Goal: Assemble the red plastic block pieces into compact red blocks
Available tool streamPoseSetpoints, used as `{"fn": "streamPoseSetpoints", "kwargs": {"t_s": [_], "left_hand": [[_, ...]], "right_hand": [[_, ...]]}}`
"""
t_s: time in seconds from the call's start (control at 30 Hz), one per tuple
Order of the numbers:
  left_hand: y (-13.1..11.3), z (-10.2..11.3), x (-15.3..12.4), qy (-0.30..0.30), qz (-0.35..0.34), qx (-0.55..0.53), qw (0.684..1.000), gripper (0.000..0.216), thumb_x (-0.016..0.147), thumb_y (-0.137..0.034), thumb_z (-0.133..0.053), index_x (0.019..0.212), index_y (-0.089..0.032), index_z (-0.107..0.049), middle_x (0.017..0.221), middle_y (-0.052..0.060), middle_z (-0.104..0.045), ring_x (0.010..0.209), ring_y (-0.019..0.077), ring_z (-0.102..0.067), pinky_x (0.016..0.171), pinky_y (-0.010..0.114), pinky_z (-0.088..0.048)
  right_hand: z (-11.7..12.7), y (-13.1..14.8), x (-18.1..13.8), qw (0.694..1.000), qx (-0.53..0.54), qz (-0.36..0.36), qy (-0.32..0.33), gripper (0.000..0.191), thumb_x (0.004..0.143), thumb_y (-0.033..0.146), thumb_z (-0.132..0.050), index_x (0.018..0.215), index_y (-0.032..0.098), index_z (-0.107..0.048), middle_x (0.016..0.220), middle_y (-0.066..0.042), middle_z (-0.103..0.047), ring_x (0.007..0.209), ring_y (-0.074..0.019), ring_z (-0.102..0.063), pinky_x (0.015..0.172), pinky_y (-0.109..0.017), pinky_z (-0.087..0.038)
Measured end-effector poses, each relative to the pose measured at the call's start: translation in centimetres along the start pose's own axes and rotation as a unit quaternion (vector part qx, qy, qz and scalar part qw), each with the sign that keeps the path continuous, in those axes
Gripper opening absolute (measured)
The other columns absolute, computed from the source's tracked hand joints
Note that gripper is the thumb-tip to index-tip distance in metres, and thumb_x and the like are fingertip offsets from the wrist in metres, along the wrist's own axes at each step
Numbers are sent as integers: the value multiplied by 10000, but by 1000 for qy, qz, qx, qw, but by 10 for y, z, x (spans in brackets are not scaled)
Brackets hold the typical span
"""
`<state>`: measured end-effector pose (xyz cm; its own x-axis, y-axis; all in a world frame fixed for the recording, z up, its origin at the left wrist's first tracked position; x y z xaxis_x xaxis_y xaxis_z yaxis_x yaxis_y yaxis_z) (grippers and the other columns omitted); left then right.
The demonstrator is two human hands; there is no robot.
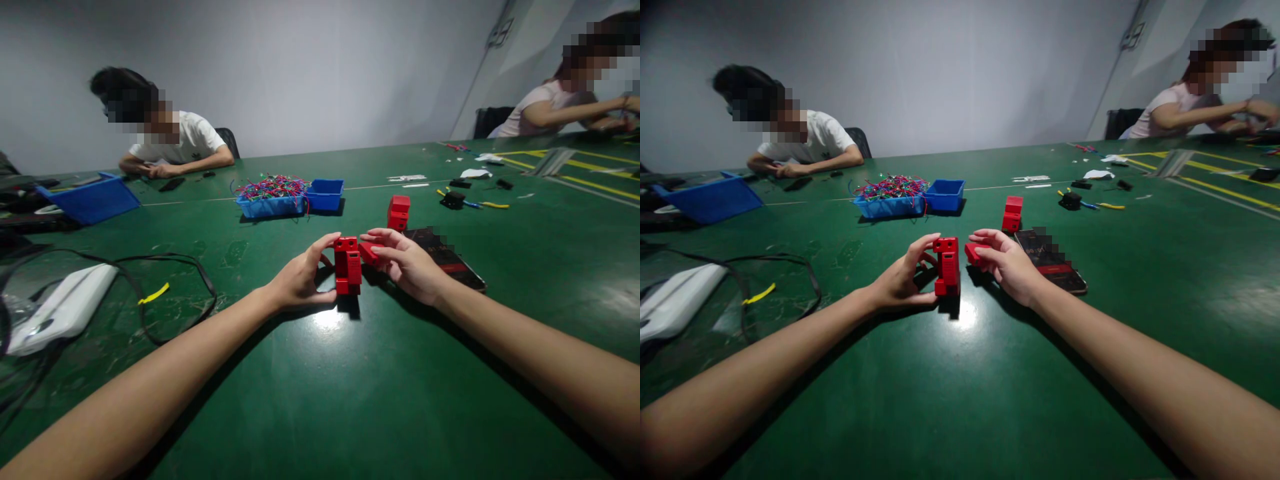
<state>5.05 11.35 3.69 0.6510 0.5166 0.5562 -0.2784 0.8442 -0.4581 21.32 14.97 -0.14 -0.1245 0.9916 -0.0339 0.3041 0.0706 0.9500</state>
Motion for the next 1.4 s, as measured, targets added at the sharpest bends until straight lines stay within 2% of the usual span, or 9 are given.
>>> {"fn": "streamPoseSetpoints", "kwargs": {"t_s": [0.13, 0.23, 0.37, 0.5, 0.83, 0.93, 1.07, 1.2, 1.4], "left_hand": [[0, 0, 0, 1, -6, 0, 1000, 1021, 748, -268, -769, 1534, -293, -118, 1432, 213, -462, 892, 225, -668, 806, 450, -598], [0, 0, 0, 4, -6, 1, 1000, 1009, 758, -277, -763, 1532, -287, -118, 1433, 216, -461, 895, 227, -669, 809, 451, -596], [-2, 0, 1, 4, -5, -1, 1000, 1003, 761, -275, -760, 1531, -282, -117, 1431, 215, -464, 899, 226, -669, 809, 442, -593], [-4, 1, 1, 1, -12, -4, 1000, 992, 767, -269, -752, 1532, -285, -120, 1442, 210, -457, 921, 221, -663, 830, 433, -589], [-1, 1, 1, 7, 6, 6, 1000, 1025, 750, -258, -770, 1536, -290, -112, 1420, 199, -482, 907, 222, -676, 816, 420, -593], [-3, 2, 1, 5, 3, 2, 1000, 1017, 754, -256, -765, 1535, -293, -113, 1428, 198, -473, 913, 218, -671, 828, 421, -590], [-3, 2, 1, 4, -1, 2, 1000, 1011, 760, -260, -758, 1536, -292, -110, 1431, 202, -469, 908, 220, -673, 824, 428, -590], [-2, 2, 0, 8, -2, 5, 1000, 1032, 752, -256, -767, 1538, -297, -100, 1440, 206, -463, 903, 222, -676, 820, 428, -590], [-1, 1, 0, 9, 2, 6, 1000, 1032, 751, -253, -768, 1538, -299, -102, 1434, 207, -468, 907, 228, -679, 820, 443, -591]], "right_hand": [[1, -1, -1, 998, -54, 14, -1, 574, 636, 210, -847, 1153, 302, -617, 1379, -18, -590, 886, -146, -690, 804, -306, -547], [4, -4, -1, 998, -66, 3, -16, 687, 606, 225, -882, 1219, 282, -578, 1265, -47, -658, 942, -183, -703, 871, -341, -547], [3, -8, 0, 997, -79, -3, -5, 530, 584, 283, -912, 1041, 200, -659, 1052, -64, -742, 955, -222, -705, 926, -372, -534], [0, -7, -1, 994, -107, 9, 9, 418, 586, 366, -914, 862, 185, -658, 892, -44, -750, 822, -203, -699, 809, -356, -550], [-7, 8, -7, 988, -136, 69, -2, 419, 650, 425, -861, 814, 216, -537, 700, 42, -656, 599, -123, -589, 537, -244, -434], [-9, 10, -9, 986, -146, 79, 2, 340, 680, 374, -829, 793, 212, -553, 669, 52, -636, 552, -104, -531, 509, -238, -385], [-8, 13, -8, 985, -150, 86, -3, 235, 643, 175, -759, 797, 213, -586, 733, 33, -681, 666, -135, -605, 619, -261, -454], [-7, 14, -6, 985, -150, 90, -3, 279, 591, 59, -632, 821, 216, -631, 788, 23, -700, 752, -151, -643, 718, -280, -486], [1, 8, -4, 994, -90, 61, -23, 348, 561, 13, -587, 830, 232, -615, 762, 48, -685, 682, -131, -623, 628, -252, -494]]}}
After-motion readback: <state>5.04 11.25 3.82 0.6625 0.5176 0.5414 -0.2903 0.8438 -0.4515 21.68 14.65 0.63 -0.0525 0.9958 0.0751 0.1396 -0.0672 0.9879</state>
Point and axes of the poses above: each hand's wrist, its own x-axis towards the middle knuckle, its own z-axis out of the back of the hand, y = z × x, the point moved 10 cm from there along x, towards the middle knuckle
